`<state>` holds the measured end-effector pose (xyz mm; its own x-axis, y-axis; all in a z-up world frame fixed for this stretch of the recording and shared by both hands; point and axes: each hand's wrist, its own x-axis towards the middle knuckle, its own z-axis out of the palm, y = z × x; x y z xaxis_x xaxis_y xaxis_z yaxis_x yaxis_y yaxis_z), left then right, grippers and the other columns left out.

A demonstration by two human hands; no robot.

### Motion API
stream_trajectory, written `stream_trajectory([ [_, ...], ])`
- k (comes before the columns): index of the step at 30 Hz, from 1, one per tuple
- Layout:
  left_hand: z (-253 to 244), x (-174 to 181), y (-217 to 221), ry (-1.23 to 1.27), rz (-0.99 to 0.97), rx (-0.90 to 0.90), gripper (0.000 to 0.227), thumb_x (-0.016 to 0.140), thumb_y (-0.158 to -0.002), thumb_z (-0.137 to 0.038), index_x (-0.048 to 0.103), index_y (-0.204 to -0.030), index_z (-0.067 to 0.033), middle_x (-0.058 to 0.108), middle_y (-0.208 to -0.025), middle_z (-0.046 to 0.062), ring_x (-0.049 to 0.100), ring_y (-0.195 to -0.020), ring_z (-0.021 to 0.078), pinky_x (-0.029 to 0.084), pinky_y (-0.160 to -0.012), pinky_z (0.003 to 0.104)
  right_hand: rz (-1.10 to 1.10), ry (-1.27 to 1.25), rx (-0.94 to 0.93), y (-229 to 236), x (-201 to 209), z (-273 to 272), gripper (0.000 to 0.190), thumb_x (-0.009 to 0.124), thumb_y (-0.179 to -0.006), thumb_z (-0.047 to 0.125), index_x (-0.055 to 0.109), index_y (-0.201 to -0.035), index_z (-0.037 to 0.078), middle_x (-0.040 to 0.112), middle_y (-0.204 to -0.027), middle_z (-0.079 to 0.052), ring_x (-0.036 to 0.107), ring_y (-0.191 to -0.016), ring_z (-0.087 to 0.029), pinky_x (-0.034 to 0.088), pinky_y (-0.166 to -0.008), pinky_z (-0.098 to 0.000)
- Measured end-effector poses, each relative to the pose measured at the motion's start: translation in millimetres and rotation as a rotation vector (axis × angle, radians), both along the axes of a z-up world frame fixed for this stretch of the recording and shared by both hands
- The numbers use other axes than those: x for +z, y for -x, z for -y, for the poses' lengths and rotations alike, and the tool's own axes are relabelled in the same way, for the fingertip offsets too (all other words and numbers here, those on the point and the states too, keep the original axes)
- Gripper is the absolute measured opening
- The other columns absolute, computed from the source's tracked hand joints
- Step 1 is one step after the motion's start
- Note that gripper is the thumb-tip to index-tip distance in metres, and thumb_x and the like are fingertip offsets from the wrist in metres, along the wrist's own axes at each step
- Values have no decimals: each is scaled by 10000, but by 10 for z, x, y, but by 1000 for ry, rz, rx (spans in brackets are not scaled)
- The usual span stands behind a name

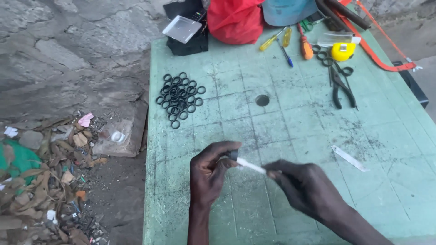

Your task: The person is organizing small black rubber rings by picking them up from a table and placing them into a red fabric bag, occasionally using a small plastic strip to assist.

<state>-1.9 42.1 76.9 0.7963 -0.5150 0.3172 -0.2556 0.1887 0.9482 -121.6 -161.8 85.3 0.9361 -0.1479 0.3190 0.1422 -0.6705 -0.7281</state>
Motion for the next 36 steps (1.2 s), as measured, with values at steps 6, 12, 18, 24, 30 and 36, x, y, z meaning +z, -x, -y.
stream_trajectory([
  [6, -26, 47, -34, -81, 78, -71, 324, 608, -943, 126, 723, -1192, -45, 717, -1205, 146, 751, -973, 236, 676, -758, 260, -561, -961, 145, 9, -271, -9, 388, 674, -922, 347, 868, -1015, 23, 445, -491, 2, 297, -411, -125, 217, -382, -286],
  [12, -120, -183, -465, -240, 67, 36, 307, 642, -930, 51, 726, -1182, -102, 772, -1124, 100, 727, -819, 174, 687, -695, 286, -580, -816, 321, 154, -225, 174, 459, 659, -932, 377, 886, -813, -3, 498, -443, 5, 380, -361, -111, 258, -354, -286],
  [18, -89, -577, -1863, -799, 424, 468, 386, 845, -785, 1, 679, -1102, -144, 715, -1112, 67, 686, -900, 223, 574, -716, 365, -577, -946, -52, 402, -421, 513, 423, 684, -953, 284, 893, -886, -77, 323, -537, -53, 251, -476, -163, 174, -450, -328],
  [24, 308, -1103, -2678, -989, 922, 429, 528, 863, -643, -243, 680, -1117, -103, 681, -1102, 155, 597, -1041, 387, 408, -929, 504, -442, -938, -117, 969, -671, 653, 366, 703, -945, 267, 895, -938, -45, 367, -585, 16, 315, -503, -110, 187, -459, -310],
  [30, 2210, -897, -1917, -273, 1060, -22, 154, 673, -886, 18, 739, -888, -121, 728, -1167, 83, 630, -1069, 317, 495, -949, 438, -457, -1077, -436, 1241, -968, 801, 439, 641, -978, 273, 897, -959, -83, 352, -548, -78, 332, -482, -196, 235, -478, -343],
  [36, 3926, -1485, -1639, -639, 883, -94, 415, 664, -953, -81, 590, -1356, -146, 547, -1290, 178, 619, -1133, 405, 556, -784, 497, -383, -994, -565, 1463, -825, 934, 408, 673, -953, 238, 920, -972, -87, 349, -550, -75, 325, -466, -202, 237, -462, -344],
])
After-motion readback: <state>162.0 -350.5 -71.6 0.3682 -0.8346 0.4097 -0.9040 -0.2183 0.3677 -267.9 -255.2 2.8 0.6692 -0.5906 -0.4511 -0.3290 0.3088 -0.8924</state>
